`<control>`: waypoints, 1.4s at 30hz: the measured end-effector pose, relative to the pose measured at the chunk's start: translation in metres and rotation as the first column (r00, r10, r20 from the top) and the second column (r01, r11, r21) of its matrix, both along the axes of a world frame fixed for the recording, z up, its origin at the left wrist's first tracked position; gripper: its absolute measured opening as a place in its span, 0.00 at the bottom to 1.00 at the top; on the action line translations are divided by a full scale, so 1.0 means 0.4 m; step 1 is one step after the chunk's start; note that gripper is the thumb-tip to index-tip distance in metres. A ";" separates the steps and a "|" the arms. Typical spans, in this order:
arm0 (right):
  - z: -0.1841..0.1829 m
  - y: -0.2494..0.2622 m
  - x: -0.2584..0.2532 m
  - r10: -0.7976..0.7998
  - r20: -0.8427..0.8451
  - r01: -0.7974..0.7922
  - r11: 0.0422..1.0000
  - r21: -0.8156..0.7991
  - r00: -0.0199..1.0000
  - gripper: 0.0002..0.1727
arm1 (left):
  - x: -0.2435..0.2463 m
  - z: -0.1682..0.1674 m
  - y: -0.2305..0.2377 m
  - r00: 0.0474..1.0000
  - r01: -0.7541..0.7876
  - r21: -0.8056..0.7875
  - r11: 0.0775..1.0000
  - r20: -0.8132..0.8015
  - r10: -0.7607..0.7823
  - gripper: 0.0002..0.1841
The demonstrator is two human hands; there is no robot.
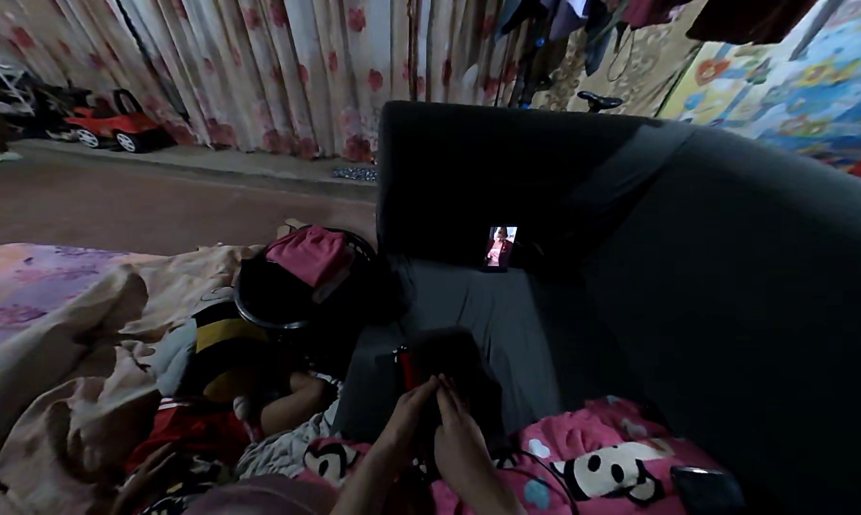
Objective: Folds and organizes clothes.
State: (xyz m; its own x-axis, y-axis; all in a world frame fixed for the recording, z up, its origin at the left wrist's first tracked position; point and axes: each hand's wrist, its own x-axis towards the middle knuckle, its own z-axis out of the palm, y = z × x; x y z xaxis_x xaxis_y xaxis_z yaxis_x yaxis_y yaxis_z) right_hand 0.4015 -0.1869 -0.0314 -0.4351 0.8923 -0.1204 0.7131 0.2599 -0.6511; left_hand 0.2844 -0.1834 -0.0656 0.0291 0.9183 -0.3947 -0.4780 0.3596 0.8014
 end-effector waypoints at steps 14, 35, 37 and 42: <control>0.084 0.345 0.196 -0.286 -0.054 0.272 0.944 -0.187 0.957 0.19 | -0.005 -0.020 0.011 0.989 -0.139 -0.098 0.985 0.040 0.143 0.20; -0.206 0.449 0.243 -0.504 0.210 0.529 0.651 -0.544 0.838 0.34 | -0.305 0.403 0.143 0.762 -0.517 0.175 0.838 -0.351 0.544 0.16; -0.200 0.449 0.239 -0.496 0.245 0.542 0.641 -0.543 0.833 0.34 | -0.393 0.414 0.219 0.690 -0.542 0.351 0.763 -0.333 0.643 0.14; -0.210 0.459 0.222 -0.510 0.314 0.594 0.613 -0.521 0.801 0.33 | -0.591 0.388 0.354 0.653 -0.623 0.451 0.639 -0.149 0.742 0.14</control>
State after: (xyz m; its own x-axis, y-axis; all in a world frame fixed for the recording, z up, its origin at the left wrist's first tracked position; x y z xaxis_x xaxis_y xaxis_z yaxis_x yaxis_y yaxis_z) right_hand 0.4901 -0.0033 -0.1155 0.1733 0.6961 -0.6968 0.6775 -0.5977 -0.4286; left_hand 0.0478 -0.0417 0.0894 -0.7228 0.6881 0.0629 -0.1914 -0.2869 0.9386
